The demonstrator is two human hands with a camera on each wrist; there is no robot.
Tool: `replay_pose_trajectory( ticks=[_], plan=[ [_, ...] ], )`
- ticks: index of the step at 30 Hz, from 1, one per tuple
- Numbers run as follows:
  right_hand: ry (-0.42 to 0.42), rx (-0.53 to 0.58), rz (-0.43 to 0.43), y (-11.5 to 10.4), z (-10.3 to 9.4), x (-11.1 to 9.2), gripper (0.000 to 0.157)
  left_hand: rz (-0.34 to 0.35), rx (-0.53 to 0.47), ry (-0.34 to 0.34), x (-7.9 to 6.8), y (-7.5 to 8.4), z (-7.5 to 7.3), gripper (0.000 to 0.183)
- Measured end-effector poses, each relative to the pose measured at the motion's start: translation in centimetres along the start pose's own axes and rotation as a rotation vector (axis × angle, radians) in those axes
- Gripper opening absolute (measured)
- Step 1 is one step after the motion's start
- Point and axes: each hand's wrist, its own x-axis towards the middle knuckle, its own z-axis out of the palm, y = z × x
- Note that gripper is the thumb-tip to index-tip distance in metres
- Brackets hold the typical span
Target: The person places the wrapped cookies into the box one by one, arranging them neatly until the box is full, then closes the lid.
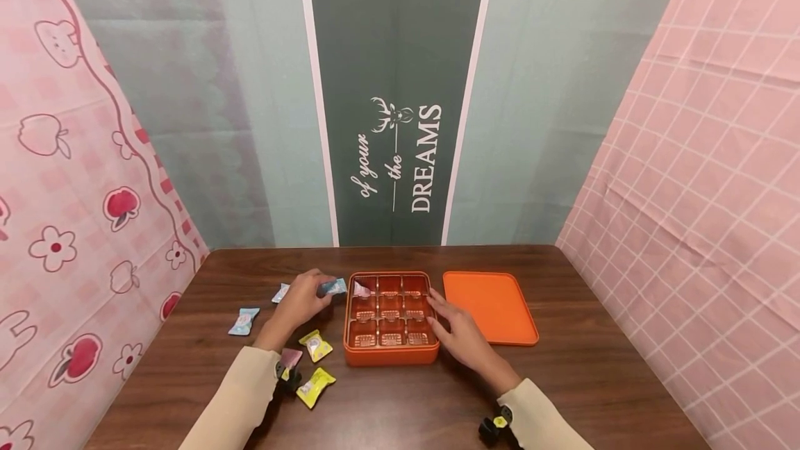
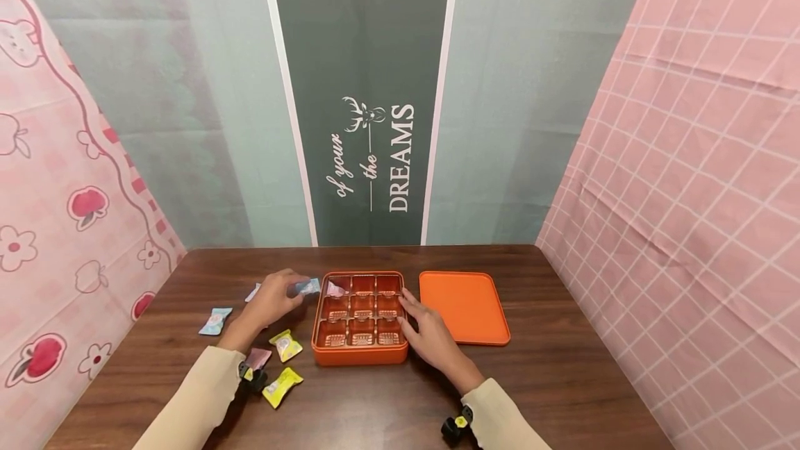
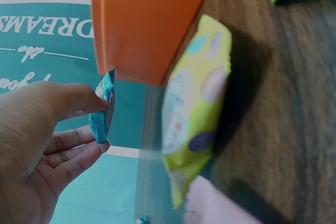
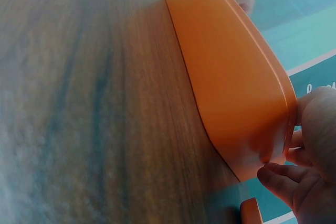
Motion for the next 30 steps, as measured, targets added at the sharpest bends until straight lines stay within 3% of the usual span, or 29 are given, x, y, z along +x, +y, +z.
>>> replay_pose_trajectory(
  ticks=[7, 16, 30],
  plan=[
    [-0.001, 0.002, 0.003, -0.1, 0.0, 0.0, 0.048, 0.041, -0.011, 0.045, 0.0, 0.8, -0.8, 0.035],
    [0.000, 0.011, 0.002, -0.1, 0.0, 0.0, 0.048, 0.032, -0.014, 0.034, 0.0, 1.9, -1.8, 0.035],
    [-0.006, 0.006, -0.001, 0.0, 0.0, 0.0, 0.049, 0.084, -0.071, 0.033, -0.4, 3.6, -1.8, 0.032]
  ],
)
